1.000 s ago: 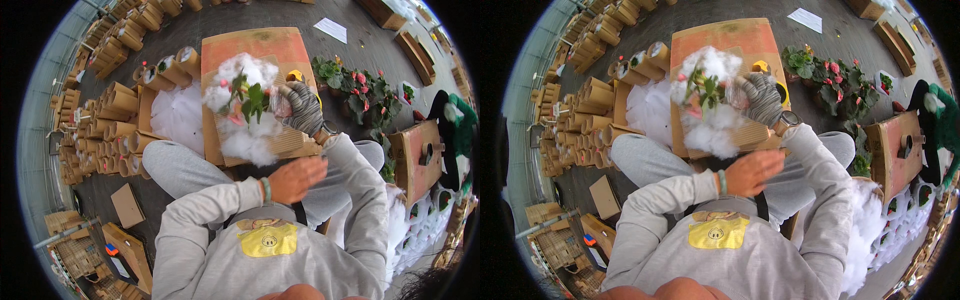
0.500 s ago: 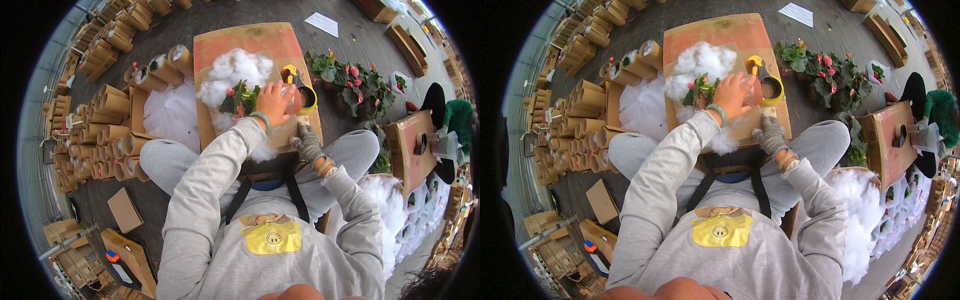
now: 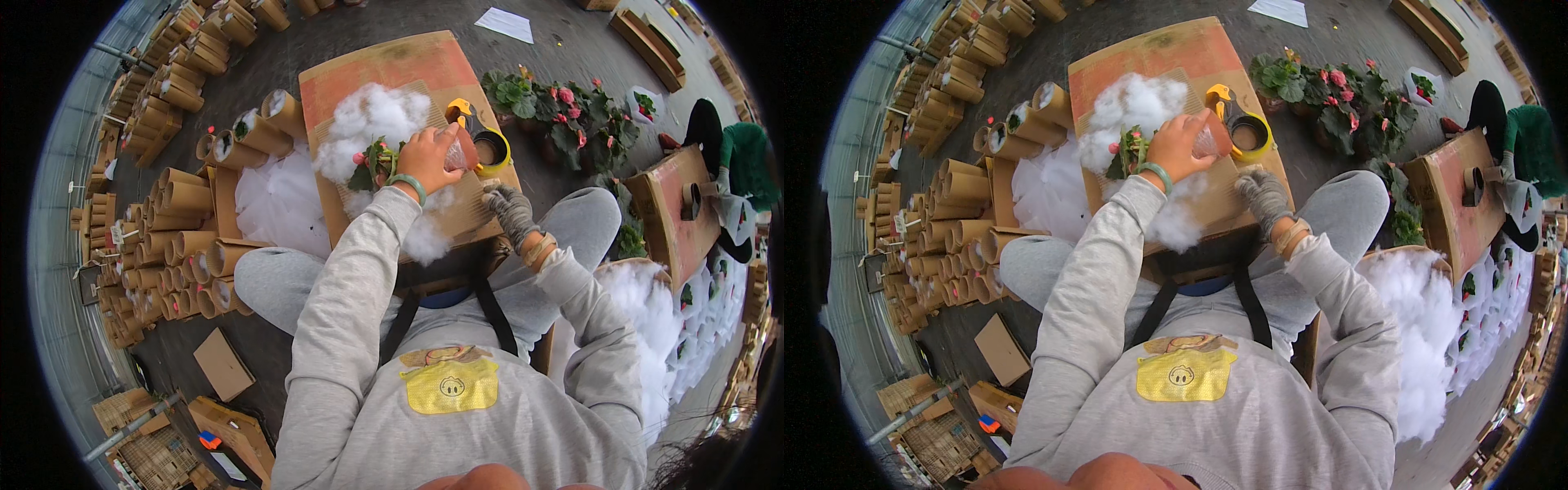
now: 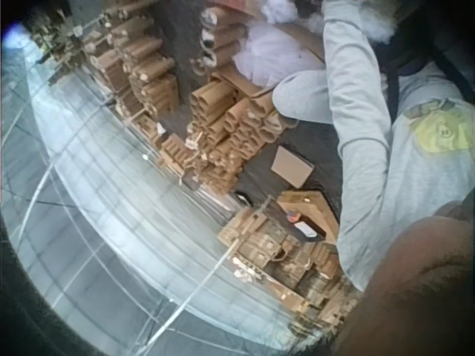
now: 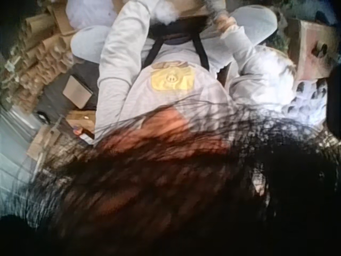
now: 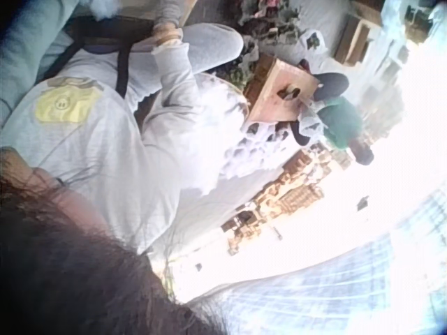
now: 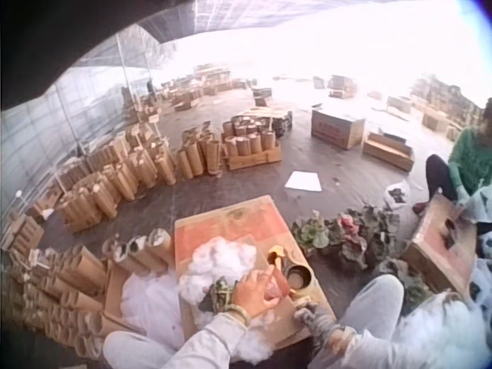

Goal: The person places cotton and artificial flowers into cardboard cones, wraps them in plastic, and seals them with tape. The finished cones are placed into a nearby box.

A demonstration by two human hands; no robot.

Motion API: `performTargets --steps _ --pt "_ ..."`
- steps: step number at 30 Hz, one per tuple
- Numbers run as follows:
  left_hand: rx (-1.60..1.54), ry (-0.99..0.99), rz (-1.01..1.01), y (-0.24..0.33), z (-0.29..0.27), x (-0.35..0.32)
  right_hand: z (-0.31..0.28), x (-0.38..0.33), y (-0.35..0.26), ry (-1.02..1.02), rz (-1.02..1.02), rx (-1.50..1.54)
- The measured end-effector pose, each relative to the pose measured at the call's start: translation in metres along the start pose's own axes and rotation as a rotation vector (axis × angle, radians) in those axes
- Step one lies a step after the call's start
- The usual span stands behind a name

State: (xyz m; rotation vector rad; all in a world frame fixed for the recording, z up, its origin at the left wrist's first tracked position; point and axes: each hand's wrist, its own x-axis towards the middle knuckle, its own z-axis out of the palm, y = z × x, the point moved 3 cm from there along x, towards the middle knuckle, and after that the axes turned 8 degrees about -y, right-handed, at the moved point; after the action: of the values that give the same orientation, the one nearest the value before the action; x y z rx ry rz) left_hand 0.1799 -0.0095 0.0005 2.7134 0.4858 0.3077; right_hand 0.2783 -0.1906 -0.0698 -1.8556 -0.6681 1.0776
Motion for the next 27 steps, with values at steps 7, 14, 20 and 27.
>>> performTargets --steps 7,14,20,27 --pt "-0.092 -0.091 -0.019 -0.011 -0.009 0.000 0.022 -0.003 -0.031 -0.150 0.111 0.353" --pt "-0.553 -0.222 -0.308 -0.044 -0.026 -0.023 0.067 0.002 -0.016 -0.234 0.158 0.283" --pt "-0.414 -0.301 -0.331 -0.029 -0.015 -0.013 0.071 -0.014 -0.021 -0.031 -0.290 0.139" --pt "-0.406 -0.311 -0.270 -0.037 -0.010 -0.013 0.032 0.000 -0.055 -0.079 -0.881 -0.850"
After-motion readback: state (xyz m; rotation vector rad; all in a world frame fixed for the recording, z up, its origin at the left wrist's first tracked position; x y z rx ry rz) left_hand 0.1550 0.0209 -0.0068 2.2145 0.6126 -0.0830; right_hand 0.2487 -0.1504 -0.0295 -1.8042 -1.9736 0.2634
